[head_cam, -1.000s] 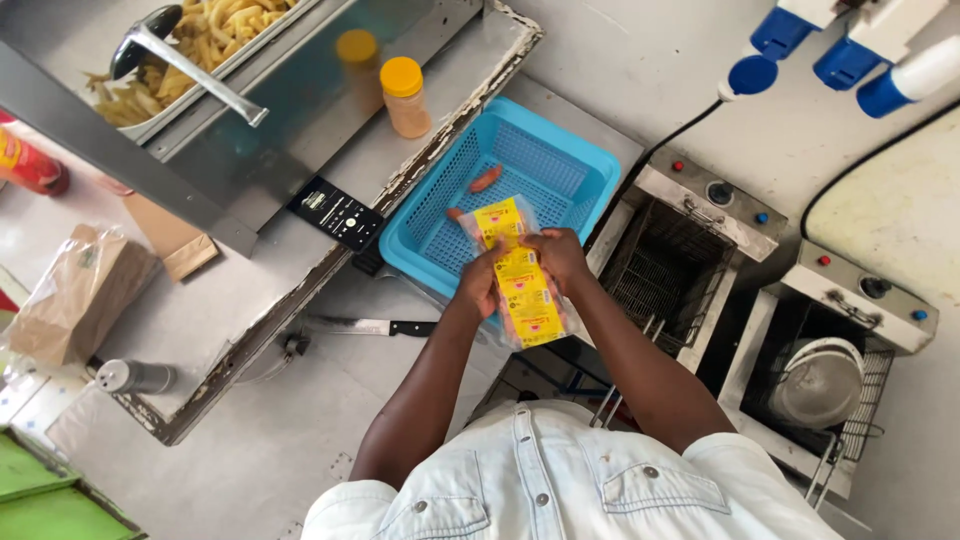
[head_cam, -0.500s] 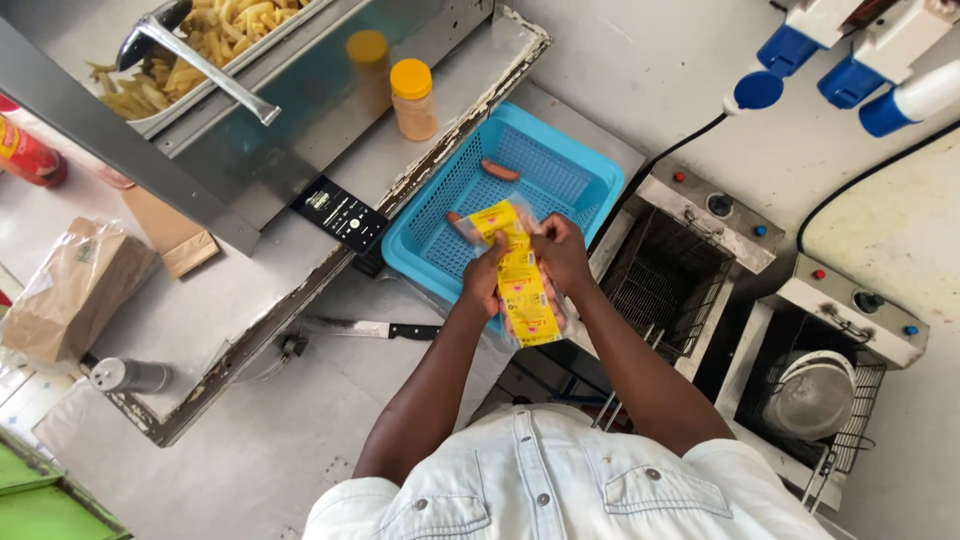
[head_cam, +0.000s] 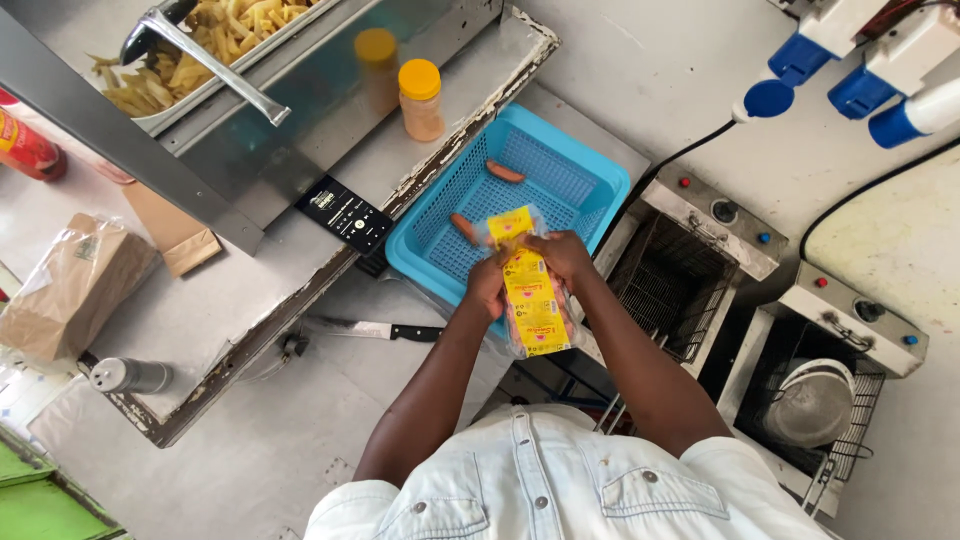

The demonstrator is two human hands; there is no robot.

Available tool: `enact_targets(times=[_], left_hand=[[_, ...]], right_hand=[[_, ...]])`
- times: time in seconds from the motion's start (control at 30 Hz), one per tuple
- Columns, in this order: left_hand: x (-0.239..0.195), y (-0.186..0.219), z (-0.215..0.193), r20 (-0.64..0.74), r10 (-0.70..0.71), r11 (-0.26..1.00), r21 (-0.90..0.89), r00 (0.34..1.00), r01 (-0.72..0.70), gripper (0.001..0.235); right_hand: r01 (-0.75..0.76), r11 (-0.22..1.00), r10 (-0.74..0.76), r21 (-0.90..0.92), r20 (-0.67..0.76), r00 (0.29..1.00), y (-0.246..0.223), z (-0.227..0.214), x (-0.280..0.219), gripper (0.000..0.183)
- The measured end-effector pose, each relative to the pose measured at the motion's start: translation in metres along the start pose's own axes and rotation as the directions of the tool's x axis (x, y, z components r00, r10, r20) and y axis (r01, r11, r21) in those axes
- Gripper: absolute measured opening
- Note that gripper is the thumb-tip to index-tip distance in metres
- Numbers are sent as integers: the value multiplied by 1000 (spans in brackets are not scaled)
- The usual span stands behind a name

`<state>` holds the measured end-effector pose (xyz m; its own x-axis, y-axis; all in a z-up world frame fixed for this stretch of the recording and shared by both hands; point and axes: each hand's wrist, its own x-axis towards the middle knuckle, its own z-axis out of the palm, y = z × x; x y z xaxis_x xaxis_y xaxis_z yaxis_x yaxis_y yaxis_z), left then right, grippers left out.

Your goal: Opening a package of sausages and placing them into a deep fryer for cooking

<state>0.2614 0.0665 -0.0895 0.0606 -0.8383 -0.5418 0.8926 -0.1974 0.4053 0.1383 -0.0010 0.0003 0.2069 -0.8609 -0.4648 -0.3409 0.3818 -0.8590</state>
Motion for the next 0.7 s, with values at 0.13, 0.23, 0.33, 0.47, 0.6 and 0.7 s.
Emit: enact_targets(times=[0.13, 0.23, 0.33, 0.47, 0.6, 0.7], left_hand=[[-32, 12, 25, 10, 0, 999, 43, 1000, 0, 58], [-19, 1, 18, 25, -13, 998, 67, 1000, 12, 44], [-20, 3, 19, 36, 3, 997, 82, 999, -6, 38], [-140, 69, 108, 138, 70, 971, 217, 988, -99, 65], [-30, 19, 26, 26, -11, 980, 199, 1000, 5, 38], [24, -12, -18, -79, 39, 993, 114, 996, -30, 35]], right_hand=[[46, 998, -51, -52, -102, 993, 11, 1, 8, 21], [138, 989, -142, -56, -81, 987, 45, -11, 42, 16], [176, 984, -177, -32, -26, 984, 46, -10, 45, 14], [148, 987, -151, 64, 42, 988, 46, -14, 38, 15], [154, 979, -167, 132, 95, 981, 18, -4, 6, 22], [159, 971, -169, 181, 47, 984, -4, 9, -20, 42]])
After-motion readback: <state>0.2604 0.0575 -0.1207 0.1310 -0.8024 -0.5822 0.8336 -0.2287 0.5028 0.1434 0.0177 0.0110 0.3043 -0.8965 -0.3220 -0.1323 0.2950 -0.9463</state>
